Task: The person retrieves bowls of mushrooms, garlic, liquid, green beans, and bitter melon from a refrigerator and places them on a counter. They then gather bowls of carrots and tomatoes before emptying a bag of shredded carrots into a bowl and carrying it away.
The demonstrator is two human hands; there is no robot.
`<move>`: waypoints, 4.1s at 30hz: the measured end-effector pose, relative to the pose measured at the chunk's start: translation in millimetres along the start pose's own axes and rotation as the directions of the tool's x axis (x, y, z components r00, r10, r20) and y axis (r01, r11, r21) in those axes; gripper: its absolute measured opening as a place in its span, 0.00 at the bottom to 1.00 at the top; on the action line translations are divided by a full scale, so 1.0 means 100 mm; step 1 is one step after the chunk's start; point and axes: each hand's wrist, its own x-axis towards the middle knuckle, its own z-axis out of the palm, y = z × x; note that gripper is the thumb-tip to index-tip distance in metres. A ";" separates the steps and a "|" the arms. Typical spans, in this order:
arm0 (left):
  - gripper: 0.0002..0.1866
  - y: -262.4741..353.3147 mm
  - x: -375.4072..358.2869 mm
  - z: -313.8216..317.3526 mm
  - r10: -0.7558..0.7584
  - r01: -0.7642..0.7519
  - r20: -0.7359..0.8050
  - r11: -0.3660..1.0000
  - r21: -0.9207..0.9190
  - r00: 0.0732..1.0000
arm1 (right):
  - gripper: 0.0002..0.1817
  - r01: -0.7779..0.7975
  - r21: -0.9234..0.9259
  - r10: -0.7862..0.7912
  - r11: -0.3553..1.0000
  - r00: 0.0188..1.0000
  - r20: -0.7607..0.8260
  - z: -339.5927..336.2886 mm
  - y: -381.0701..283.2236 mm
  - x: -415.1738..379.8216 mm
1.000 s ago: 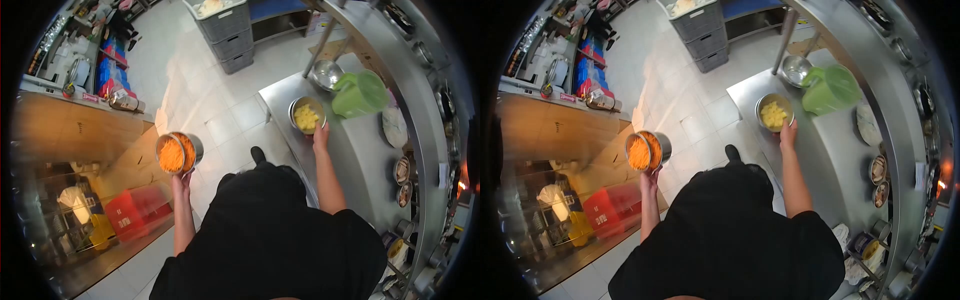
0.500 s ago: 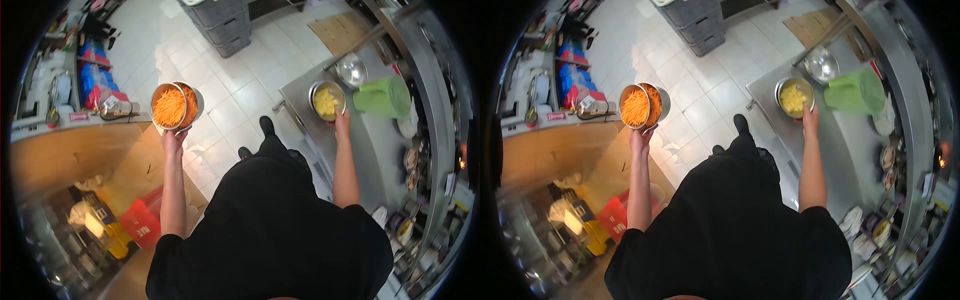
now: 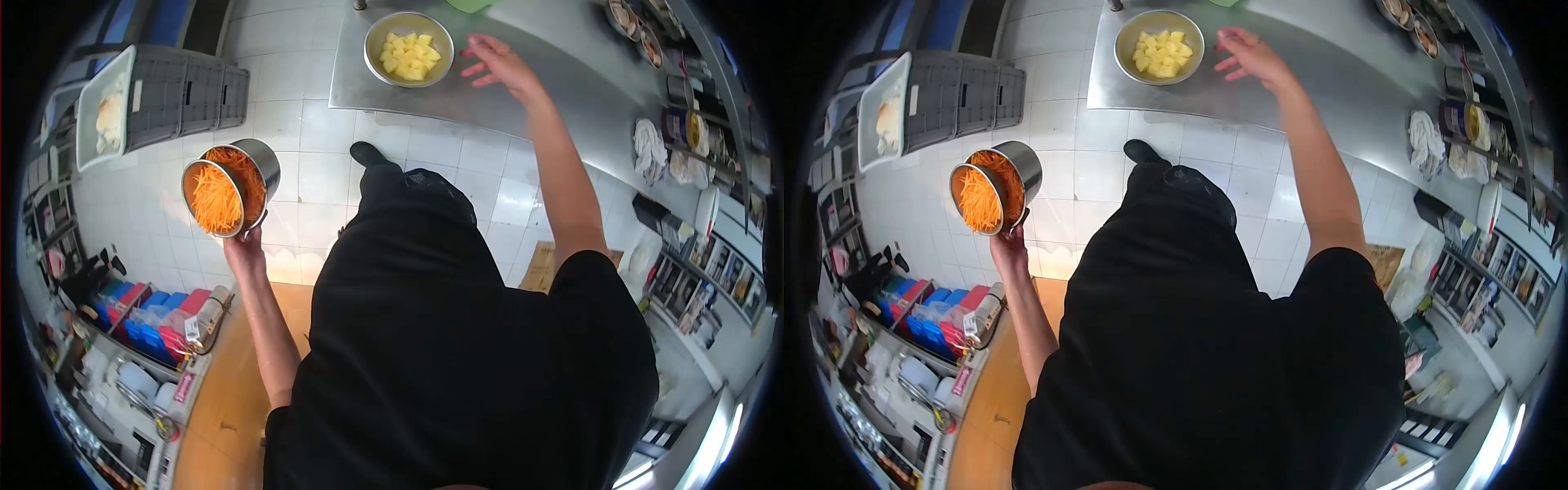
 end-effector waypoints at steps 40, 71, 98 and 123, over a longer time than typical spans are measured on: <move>0.21 2.00 1.55 -0.24 -0.135 -0.161 0.641 0.910 0.382 0.756 | 0.21 -0.550 0.188 0.495 0.814 0.486 -0.720 1.75 0.52 -5.75; 0.23 1.77 1.53 -0.33 -0.142 -0.108 0.663 0.941 0.322 0.735 | 0.20 -0.539 0.178 0.483 0.823 0.498 -0.720 1.48 0.55 -5.86; 0.21 0.82 0.68 -1.12 -0.199 -0.183 0.675 0.874 0.451 0.711 | 0.21 -0.445 0.175 0.409 0.878 0.511 -0.756 1.76 2.17 -7.40; 0.20 -1.14 -2.30 -0.20 -0.350 -0.059 0.657 0.855 0.515 0.667 | 0.19 -0.639 0.566 0.831 0.521 0.229 -0.506 2.38 6.16 -9.85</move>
